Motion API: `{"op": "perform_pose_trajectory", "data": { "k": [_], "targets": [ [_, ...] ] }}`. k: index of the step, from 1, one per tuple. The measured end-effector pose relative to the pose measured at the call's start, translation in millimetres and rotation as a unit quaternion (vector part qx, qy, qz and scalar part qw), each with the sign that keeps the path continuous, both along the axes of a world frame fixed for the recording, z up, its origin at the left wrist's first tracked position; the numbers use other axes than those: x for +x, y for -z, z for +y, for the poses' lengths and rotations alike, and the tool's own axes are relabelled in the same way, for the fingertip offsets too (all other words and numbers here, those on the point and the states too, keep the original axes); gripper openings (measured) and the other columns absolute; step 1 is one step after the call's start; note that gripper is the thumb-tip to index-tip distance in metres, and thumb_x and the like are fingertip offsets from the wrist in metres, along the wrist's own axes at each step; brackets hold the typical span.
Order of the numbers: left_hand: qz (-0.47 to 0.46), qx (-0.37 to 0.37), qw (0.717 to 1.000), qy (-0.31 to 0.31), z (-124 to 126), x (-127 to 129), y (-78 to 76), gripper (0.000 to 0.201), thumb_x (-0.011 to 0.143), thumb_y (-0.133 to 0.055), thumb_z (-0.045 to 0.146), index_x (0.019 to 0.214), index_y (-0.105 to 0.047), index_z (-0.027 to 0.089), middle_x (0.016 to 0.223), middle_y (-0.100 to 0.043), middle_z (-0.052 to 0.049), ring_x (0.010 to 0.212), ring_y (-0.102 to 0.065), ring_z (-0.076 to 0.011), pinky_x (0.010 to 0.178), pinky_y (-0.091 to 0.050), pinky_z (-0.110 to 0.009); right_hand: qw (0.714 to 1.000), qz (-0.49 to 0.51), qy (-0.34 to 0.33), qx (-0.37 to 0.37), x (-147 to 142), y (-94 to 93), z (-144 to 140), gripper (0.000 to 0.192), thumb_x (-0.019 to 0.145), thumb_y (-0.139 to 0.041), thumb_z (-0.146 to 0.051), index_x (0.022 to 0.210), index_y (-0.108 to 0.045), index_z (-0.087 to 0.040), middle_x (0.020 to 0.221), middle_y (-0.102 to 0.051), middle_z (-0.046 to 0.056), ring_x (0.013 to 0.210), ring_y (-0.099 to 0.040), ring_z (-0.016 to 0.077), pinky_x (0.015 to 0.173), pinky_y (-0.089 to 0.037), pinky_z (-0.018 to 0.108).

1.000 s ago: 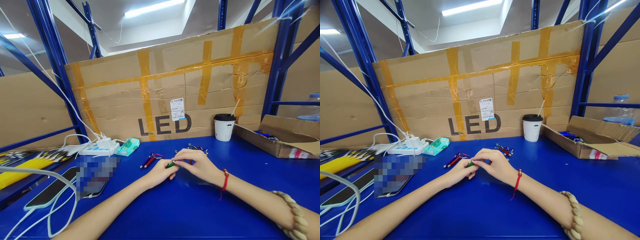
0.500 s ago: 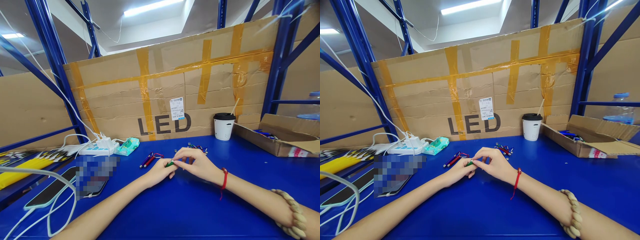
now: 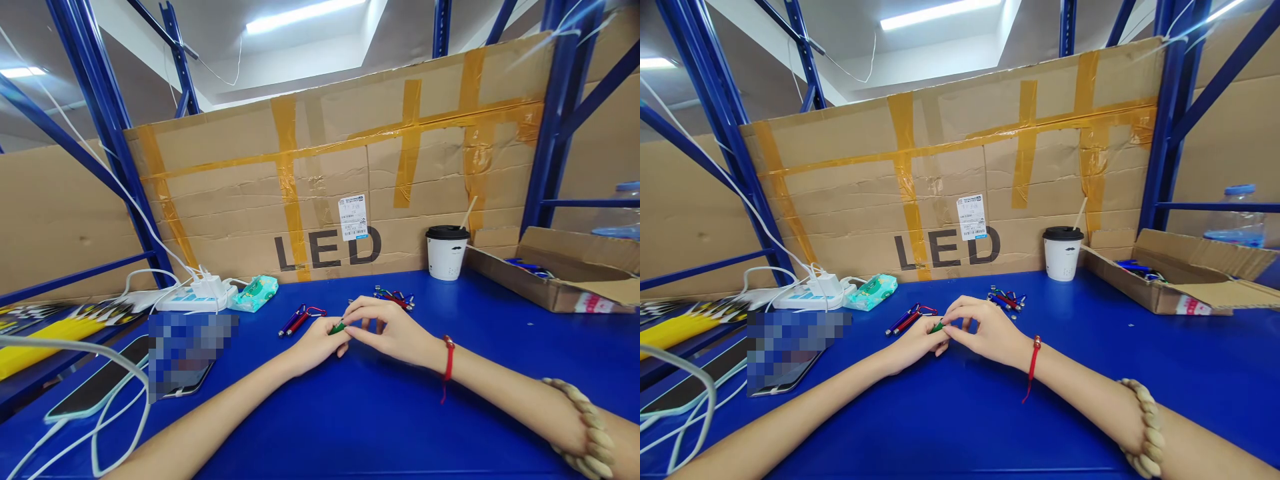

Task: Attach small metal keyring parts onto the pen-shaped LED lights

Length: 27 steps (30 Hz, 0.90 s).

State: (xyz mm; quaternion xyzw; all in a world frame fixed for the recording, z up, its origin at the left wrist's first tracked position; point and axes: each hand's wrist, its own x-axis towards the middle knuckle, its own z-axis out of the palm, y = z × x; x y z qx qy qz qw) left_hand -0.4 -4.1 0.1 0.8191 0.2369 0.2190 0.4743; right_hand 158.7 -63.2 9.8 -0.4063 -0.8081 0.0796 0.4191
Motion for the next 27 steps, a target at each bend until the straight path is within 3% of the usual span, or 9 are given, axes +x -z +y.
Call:
{"op": "perform_pose_trajectory", "data": {
  "k": [7,13,16,22,27],
  "targets": [
    [0.006,0.012,1.0,-0.006,2,0,2.5,0.028,0.077,-0.043,0.034,0.057,-0.04,0.016,0.048,-0.043,0.004,0.046,-0.034,-0.0072,0.05,-0.026,-0.021,1.0,-0.029,-0.002,0.005,3,1.2,1,0.02,0.084,-0.049,-0.031,0.087,-0.065,-0.02,0.097,-0.059,0.005,0.068,-0.057,0.0109,0.065,-0.047,0.024],
    [0.002,-0.008,1.0,-0.006,2,0,2.0,0.027,0.077,-0.045,0.037,0.06,-0.04,0.016,0.047,-0.043,0.005,0.044,-0.031,-0.006,0.048,-0.023,-0.021,1.0,-0.013,0.0,0.001,1,1.5,0,0.017,0.083,-0.051,-0.03,0.085,-0.063,-0.019,0.094,-0.059,0.004,0.064,-0.055,0.0098,0.062,-0.047,0.024],
    [-0.016,-0.04,0.999,-0.018,0,1,0.9,0.035,0.077,-0.045,0.046,0.059,-0.038,0.016,0.045,-0.041,0.005,0.043,-0.03,-0.0056,0.045,-0.021,-0.02,0.998,0.057,0.021,-0.028,-1,-0.4,0,0.019,0.081,-0.053,-0.034,0.085,-0.062,-0.018,0.09,-0.06,0.004,0.058,-0.054,0.0082,0.055,-0.046,0.022],
    [-0.047,-0.08,0.995,-0.041,-1,3,-0.4,0.041,0.077,-0.043,0.054,0.063,-0.041,0.016,0.042,-0.042,0.004,0.04,-0.033,-0.0067,0.04,-0.019,-0.02,0.947,0.279,0.096,-0.131,9,-0.5,12,0.037,0.076,-0.052,-0.049,0.089,-0.062,-0.015,0.082,-0.063,0.006,0.045,-0.048,0.0068,0.034,-0.036,0.018],
    [-0.051,-0.085,0.994,-0.035,0,2,-0.5,0.041,0.077,-0.044,0.055,0.062,-0.041,0.016,0.042,-0.042,0.004,0.039,-0.032,-0.0062,0.038,-0.019,-0.019,0.9,0.34,0.049,-0.27,13,1.9,16,0.027,0.069,-0.063,-0.037,0.082,-0.069,-0.015,0.094,-0.063,0.008,0.053,-0.051,0.0068,0.035,-0.034,0.015]
  ]
}}
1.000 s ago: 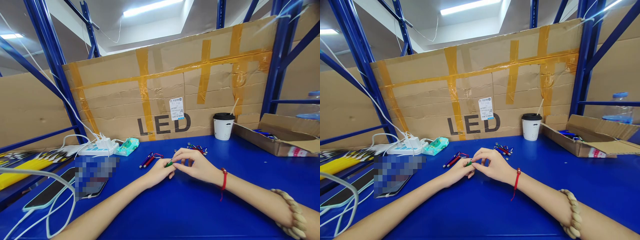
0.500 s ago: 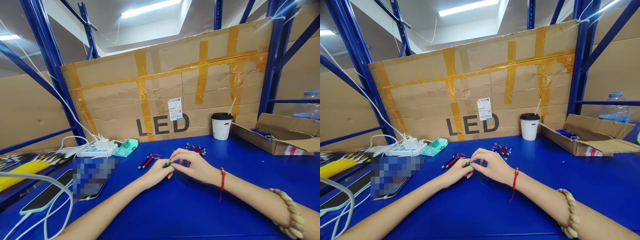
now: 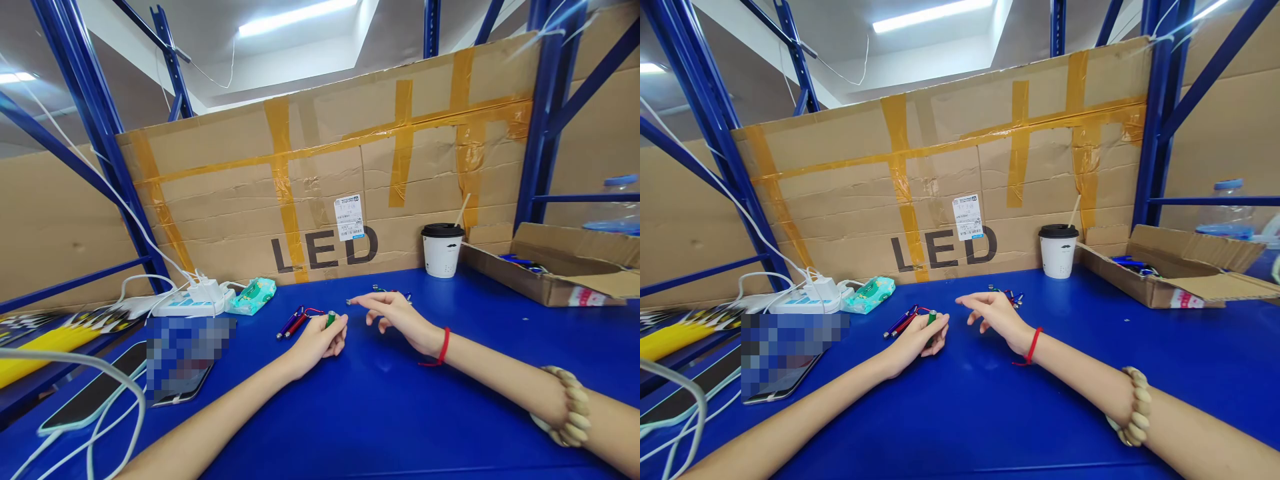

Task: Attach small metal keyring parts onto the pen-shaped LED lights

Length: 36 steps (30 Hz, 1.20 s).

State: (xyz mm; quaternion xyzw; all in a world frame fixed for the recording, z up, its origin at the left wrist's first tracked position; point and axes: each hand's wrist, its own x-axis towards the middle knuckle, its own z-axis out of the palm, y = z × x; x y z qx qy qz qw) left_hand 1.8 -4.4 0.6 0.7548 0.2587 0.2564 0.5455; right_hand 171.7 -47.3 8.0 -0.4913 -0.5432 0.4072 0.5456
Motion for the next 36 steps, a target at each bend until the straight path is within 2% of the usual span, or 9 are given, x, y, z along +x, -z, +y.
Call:
{"op": "perform_pose_trajectory", "data": {
  "k": [3,6,11,18,27,32,36],
  "targets": [
    [-0.008,-0.002,1.0,-0.011,-1,0,-1.5,0.042,0.076,-0.044,0.056,0.064,-0.041,0.016,0.041,-0.042,0.004,0.037,-0.032,-0.0057,0.037,-0.019,-0.019,0.993,0.039,-0.097,-0.053,-2,-0.4,-4,0.024,0.069,-0.064,-0.034,0.086,-0.07,-0.017,0.087,-0.064,0.006,0.057,-0.051,0.0064,0.039,-0.034,0.013],
    [-0.022,-0.02,0.999,-0.03,-2,0,-3.4,0.042,0.077,-0.042,0.057,0.069,-0.041,0.016,0.04,-0.042,0.005,0.033,-0.031,-0.0053,0.036,-0.017,-0.018,0.986,0.05,-0.146,-0.061,-4,-1.1,-7,0.026,0.07,-0.064,-0.035,0.09,-0.07,-0.019,0.081,-0.065,0.005,0.057,-0.05,0.0055,0.041,-0.033,0.013],
    [-0.052,-0.049,0.997,-0.027,1,-1,-3.1,0.039,0.079,-0.04,0.054,0.072,-0.043,0.016,0.042,-0.043,0.006,0.03,-0.03,-0.0046,0.034,-0.014,-0.018,0.985,0.03,-0.157,-0.061,-4,-0.5,-7,0.027,0.07,-0.065,-0.037,0.088,-0.07,-0.019,0.092,-0.065,0.006,0.058,-0.049,0.0049,0.042,-0.031,0.013],
    [-0.046,-0.047,0.998,-0.02,1,-3,-2.3,0.04,0.079,-0.042,0.053,0.07,-0.044,0.015,0.043,-0.042,0.006,0.031,-0.03,-0.0038,0.035,-0.014,-0.018,0.982,0.024,-0.172,-0.071,-4,-0.3,-8,0.027,0.07,-0.065,-0.037,0.089,-0.07,-0.018,0.099,-0.064,0.007,0.058,-0.048,0.0047,0.044,-0.03,0.015],
    [-0.027,-0.022,0.999,0.002,-2,-3,-3.1,0.039,0.079,-0.042,0.051,0.065,-0.044,0.015,0.043,-0.041,0.006,0.033,-0.031,-0.0036,0.036,-0.016,-0.018,0.973,0.037,-0.22,-0.065,-6,-3.6,-11,0.025,0.07,-0.066,-0.035,0.083,-0.07,-0.014,0.09,-0.065,0.008,0.05,-0.042,0.0031,0.043,-0.029,0.017],
    [-0.021,-0.03,0.999,-0.005,0,-2,-2.2,0.039,0.08,-0.041,0.051,0.063,-0.041,0.015,0.042,-0.042,0.005,0.033,-0.031,-0.0036,0.036,-0.015,-0.017,0.957,0.03,-0.28,-0.067,-7,-6.3,-15,0.022,0.07,-0.066,-0.033,0.08,-0.071,-0.013,0.083,-0.067,0.007,0.049,-0.046,0.0034,0.04,-0.03,0.015],
    [-0.022,-0.035,0.999,-0.009,-1,-2,-2.2,0.037,0.08,-0.041,0.05,0.065,-0.041,0.016,0.041,-0.043,0.005,0.032,-0.031,-0.0036,0.036,-0.015,-0.017,0.945,0.027,-0.317,-0.077,-7,-5.6,-16,0.024,0.072,-0.065,-0.032,0.085,-0.07,-0.012,0.082,-0.066,0.007,0.046,-0.045,0.0021,0.039,-0.033,0.014]
  ]
}}
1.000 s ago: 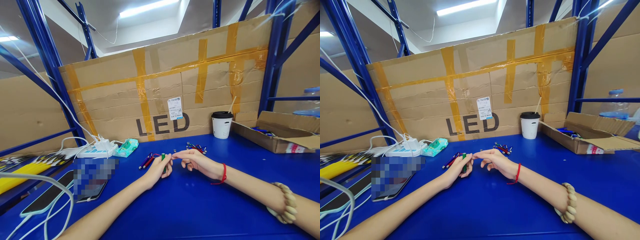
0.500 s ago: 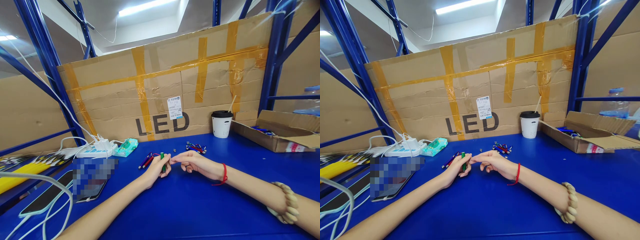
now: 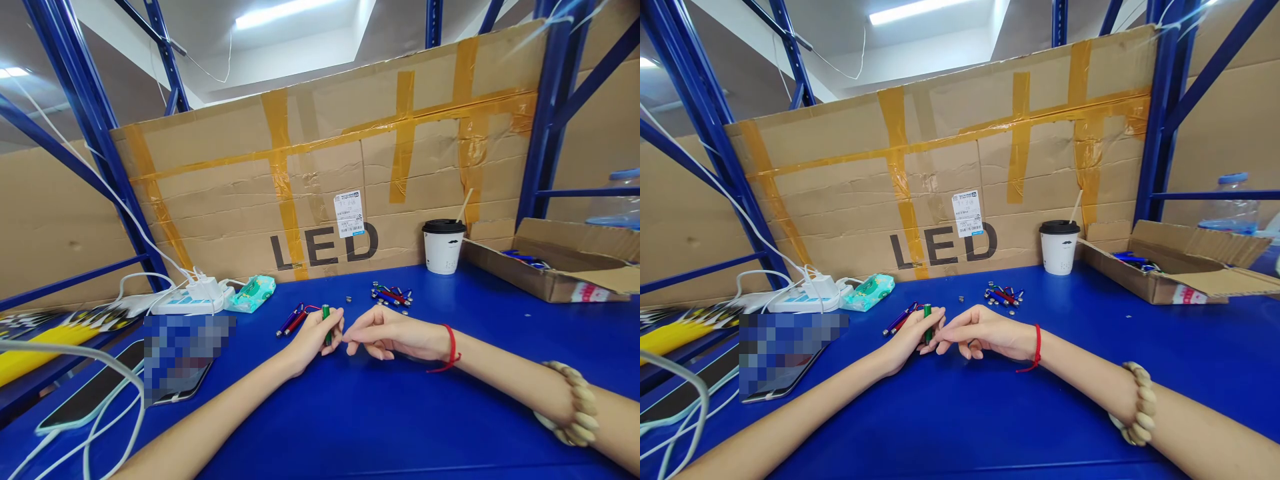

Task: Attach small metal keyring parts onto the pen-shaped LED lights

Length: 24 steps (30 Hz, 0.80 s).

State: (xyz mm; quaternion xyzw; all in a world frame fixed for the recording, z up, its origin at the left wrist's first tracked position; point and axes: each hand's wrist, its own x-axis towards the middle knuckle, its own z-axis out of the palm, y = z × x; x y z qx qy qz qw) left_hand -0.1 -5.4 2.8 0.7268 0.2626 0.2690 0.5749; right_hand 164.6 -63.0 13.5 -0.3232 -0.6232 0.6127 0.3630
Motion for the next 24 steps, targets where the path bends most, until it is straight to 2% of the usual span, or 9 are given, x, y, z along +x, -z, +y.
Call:
{"op": "perform_pose_trajectory", "data": {
  "k": [11,15,18,24],
  "targets": [
    [0.0,-0.008,1.0,-0.005,0,-1,-0.6,0.036,0.081,-0.042,0.048,0.066,-0.042,0.016,0.041,-0.043,0.006,0.032,-0.031,-0.0034,0.035,-0.016,-0.016,1.0,-0.014,-0.01,0.0,-1,-1.0,-1,0.023,0.074,-0.064,-0.031,0.084,-0.07,-0.011,0.071,-0.064,0.004,0.045,-0.044,0.0012,0.039,-0.035,0.011],
    [0.002,-0.01,1.0,-0.01,-1,-1,-0.6,0.036,0.081,-0.042,0.049,0.065,-0.042,0.016,0.041,-0.043,0.005,0.032,-0.031,-0.0034,0.035,-0.016,-0.016,1.0,-0.016,-0.01,-0.001,0,-0.4,-1,0.024,0.074,-0.064,-0.031,0.084,-0.07,-0.01,0.074,-0.064,0.005,0.045,-0.044,0.0012,0.039,-0.035,0.011],
    [0.001,-0.01,1.0,-0.008,-2,0,-1.4,0.037,0.08,-0.043,0.05,0.065,-0.041,0.016,0.041,-0.043,0.005,0.032,-0.031,-0.0036,0.035,-0.016,-0.016,1.0,-0.01,0.007,-0.004,0,1.5,1,0.024,0.073,-0.064,-0.032,0.08,-0.068,-0.01,0.074,-0.063,0.005,0.044,-0.044,0.0012,0.038,-0.034,0.011],
    [0.008,0.0,1.0,-0.015,-1,1,-1.5,0.039,0.078,-0.043,0.052,0.065,-0.041,0.016,0.042,-0.042,0.005,0.031,-0.031,-0.0036,0.035,-0.016,-0.017,0.998,-0.001,0.058,-0.005,3,5.4,9,0.02,0.068,-0.067,-0.03,0.068,-0.06,-0.01,0.063,-0.056,0.0,0.042,-0.043,0.0018,0.034,-0.03,0.011]
  ]
}}
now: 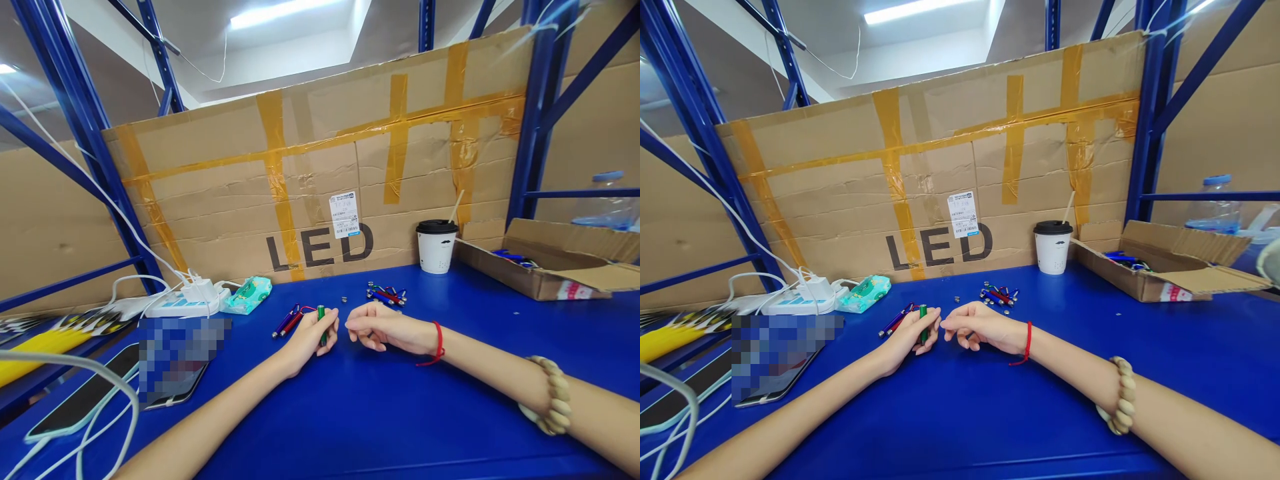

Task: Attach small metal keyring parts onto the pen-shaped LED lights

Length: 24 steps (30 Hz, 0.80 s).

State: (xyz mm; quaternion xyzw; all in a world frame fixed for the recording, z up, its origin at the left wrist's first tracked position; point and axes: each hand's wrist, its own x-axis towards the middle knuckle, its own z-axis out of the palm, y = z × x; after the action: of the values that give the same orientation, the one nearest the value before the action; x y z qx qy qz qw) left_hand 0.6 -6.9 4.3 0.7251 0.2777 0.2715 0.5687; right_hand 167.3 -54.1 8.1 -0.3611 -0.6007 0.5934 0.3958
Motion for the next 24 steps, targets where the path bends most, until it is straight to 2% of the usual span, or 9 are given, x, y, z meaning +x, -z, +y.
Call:
{"op": "perform_pose_trajectory", "data": {
  "k": [9,14,19,22,24],
  "targets": [
    [0.021,0.063,0.998,-0.022,1,3,4.5,0.042,0.078,-0.04,0.056,0.066,-0.041,0.016,0.04,-0.04,0.006,0.032,-0.029,-0.0043,0.035,-0.019,-0.016,0.999,-0.003,-0.021,-0.029,1,1.0,6,0.021,0.073,-0.052,-0.033,0.073,-0.053,-0.012,0.067,-0.058,0.002,0.043,-0.049,0.0048,0.031,-0.033,0.012],
    [0.035,0.104,0.993,-0.034,-3,4,3.3,0.042,0.079,-0.037,0.056,0.064,-0.04,0.016,0.039,-0.038,0.007,0.032,-0.028,-0.005,0.035,-0.019,-0.017,0.999,0.003,-0.013,-0.036,4,1.3,10,0.019,0.072,-0.052,-0.033,0.072,-0.051,-0.013,0.067,-0.057,0.001,0.043,-0.05,0.0051,0.029,-0.033,0.011],
    [0.057,0.127,0.988,-0.06,-3,9,6.1,0.044,0.08,-0.034,0.055,0.06,-0.04,0.017,0.037,-0.036,0.007,0.033,-0.027,-0.006,0.037,-0.022,-0.019,0.99,0.043,-0.098,-0.088,6,0.5,11,0.02,0.073,-0.05,-0.034,0.077,-0.051,-0.014,0.071,-0.058,0.002,0.048,-0.053,0.0078,0.026,-0.035,0.012],
    [0.071,0.19,0.973,-0.107,1,13,12.4,0.045,0.083,-0.031,0.052,0.054,-0.037,0.017,0.039,-0.038,0.005,0.038,-0.034,-0.0075,0.045,-0.03,-0.021,0.979,0.068,-0.145,-0.127,6,-2.3,7,0.02,0.075,-0.05,-0.033,0.075,-0.051,-0.013,0.072,-0.056,0.003,0.048,-0.053,0.0082,0.025,-0.035,0.012],
    [0.091,0.218,0.96,-0.149,5,14,16.5,0.044,0.084,-0.029,0.049,0.054,-0.037,0.017,0.042,-0.039,0.005,0.042,-0.038,-0.0093,0.047,-0.03,-0.022,0.972,0.093,-0.172,-0.13,5,-4.7,3,0.018,0.075,-0.051,-0.031,0.074,-0.05,-0.013,0.072,-0.056,0.003,0.049,-0.054,0.0082,0.025,-0.034,0.012]
  ]
}}
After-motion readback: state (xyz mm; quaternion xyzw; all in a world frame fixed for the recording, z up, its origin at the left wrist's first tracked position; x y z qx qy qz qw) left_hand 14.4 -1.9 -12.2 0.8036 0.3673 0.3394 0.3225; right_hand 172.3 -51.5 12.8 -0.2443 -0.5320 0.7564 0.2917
